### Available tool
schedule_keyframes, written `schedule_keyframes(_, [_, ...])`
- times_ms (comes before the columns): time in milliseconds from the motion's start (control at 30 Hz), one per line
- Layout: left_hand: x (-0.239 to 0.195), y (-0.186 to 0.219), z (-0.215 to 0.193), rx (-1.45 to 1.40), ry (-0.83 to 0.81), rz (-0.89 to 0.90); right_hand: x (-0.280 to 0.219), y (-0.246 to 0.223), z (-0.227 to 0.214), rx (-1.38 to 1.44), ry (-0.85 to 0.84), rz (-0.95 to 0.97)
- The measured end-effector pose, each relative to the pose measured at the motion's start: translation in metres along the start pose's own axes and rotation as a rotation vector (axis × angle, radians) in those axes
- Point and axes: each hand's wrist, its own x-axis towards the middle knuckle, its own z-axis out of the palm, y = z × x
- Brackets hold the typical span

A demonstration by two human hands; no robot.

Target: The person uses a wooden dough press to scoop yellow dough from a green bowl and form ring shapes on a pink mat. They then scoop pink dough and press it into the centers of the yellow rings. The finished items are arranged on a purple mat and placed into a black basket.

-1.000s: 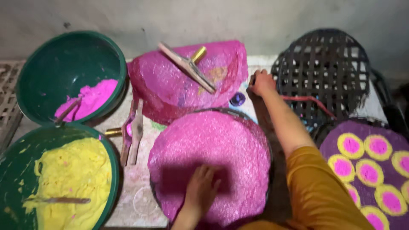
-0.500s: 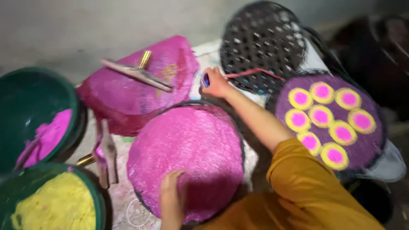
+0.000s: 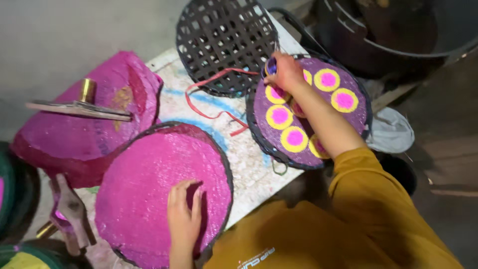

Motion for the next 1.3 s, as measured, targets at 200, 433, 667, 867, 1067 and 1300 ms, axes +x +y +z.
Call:
schedule_keyframes(200, [0.009, 0.031, 0.016, 0.018, -0.041, 0.088, -0.111, 0.026, -0.077, 0.230, -0.343, -0.345])
schedule_keyframes(433, [0.027, 0.066, 0.072, -0.100, -0.172, 0.097, -0.234, 0.033, -0.091, 0.068, -0.662, -0.277])
schedule_keyframes(667, [0.049, 0.105, 0.109, -0.125, -0.293, 0.255, -0.229, 0.078, -0.121, 0.080, -0.265, -0.169])
schedule_keyframes(867, [0.041, 0.101, 0.093, -0.089, -0.224, 0.156, -0.203, 0.142, -0.141, -0.155, -0.054, 0.129])
schedule_keyframes(1067, [0.017, 0.062, 0.051, 0.058, 0.012, 0.005, -0.198, 0.102, -0.115, -0.078, 0.188, -0.144])
schedule_keyframes(1300, [-0.081, -0.042, -0.026, 0.391, 0.663, -0.298, -0.205, -0.026, 0.011, 0.828, -0.617, -0.247])
